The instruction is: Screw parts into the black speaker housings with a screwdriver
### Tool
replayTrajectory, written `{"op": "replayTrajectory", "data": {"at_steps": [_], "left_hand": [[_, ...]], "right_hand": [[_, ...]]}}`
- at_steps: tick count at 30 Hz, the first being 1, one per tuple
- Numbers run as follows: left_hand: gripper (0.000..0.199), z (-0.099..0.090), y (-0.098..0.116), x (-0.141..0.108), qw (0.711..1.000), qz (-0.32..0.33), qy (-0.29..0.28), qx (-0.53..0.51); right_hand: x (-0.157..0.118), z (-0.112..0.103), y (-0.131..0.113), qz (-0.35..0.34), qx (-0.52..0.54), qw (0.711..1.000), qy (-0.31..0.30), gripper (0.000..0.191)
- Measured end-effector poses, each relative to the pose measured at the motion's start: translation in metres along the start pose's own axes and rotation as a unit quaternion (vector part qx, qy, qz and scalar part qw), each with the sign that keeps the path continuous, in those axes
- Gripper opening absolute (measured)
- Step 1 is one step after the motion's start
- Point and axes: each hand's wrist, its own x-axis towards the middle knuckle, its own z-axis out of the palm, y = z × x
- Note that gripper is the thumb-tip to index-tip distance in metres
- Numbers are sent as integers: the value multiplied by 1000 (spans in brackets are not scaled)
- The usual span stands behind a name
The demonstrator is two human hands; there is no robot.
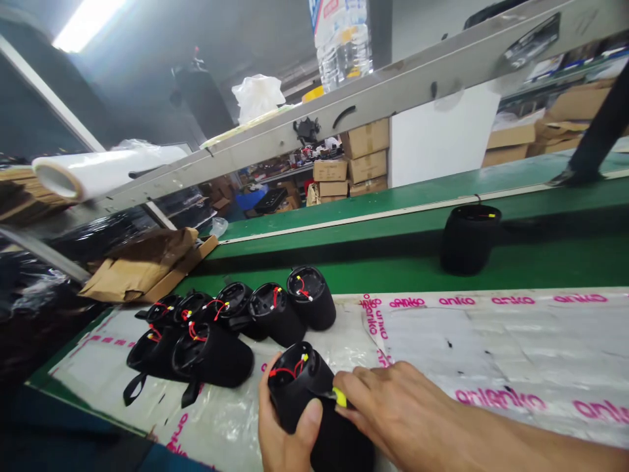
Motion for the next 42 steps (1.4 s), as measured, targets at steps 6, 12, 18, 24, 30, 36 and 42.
{"op": "replayTrajectory", "data": {"at_steps": [6, 12, 18, 24, 30, 36, 42], "left_hand": [[80, -5, -1, 10, 990, -94, 45, -89], [87, -9, 6, 6, 986, -103, -10, -133], [87, -6, 8, 2, 992, -67, -45, -101], [89, -1, 10, 0, 994, -59, -49, -84], [93, 1, 14, -1, 997, -38, -57, -38], [95, 4, 16, 2, 997, -13, -68, 23], [86, 3, 16, 8, 992, 13, -94, 80]], "right_hand": [[0, -18, -6, 22, 14, 999, 20, 25], [8, -7, 12, -22, -43, 998, -38, 31], [20, -21, 16, -72, -131, 988, -48, 39], [21, -24, 22, -102, -180, 977, -60, 41], [21, -25, 23, -118, -214, 967, -69, 43], [23, -29, 28, -145, -229, 959, -84, 35], [23, -29, 37, -177, -309, 928, -108, 37]]}}
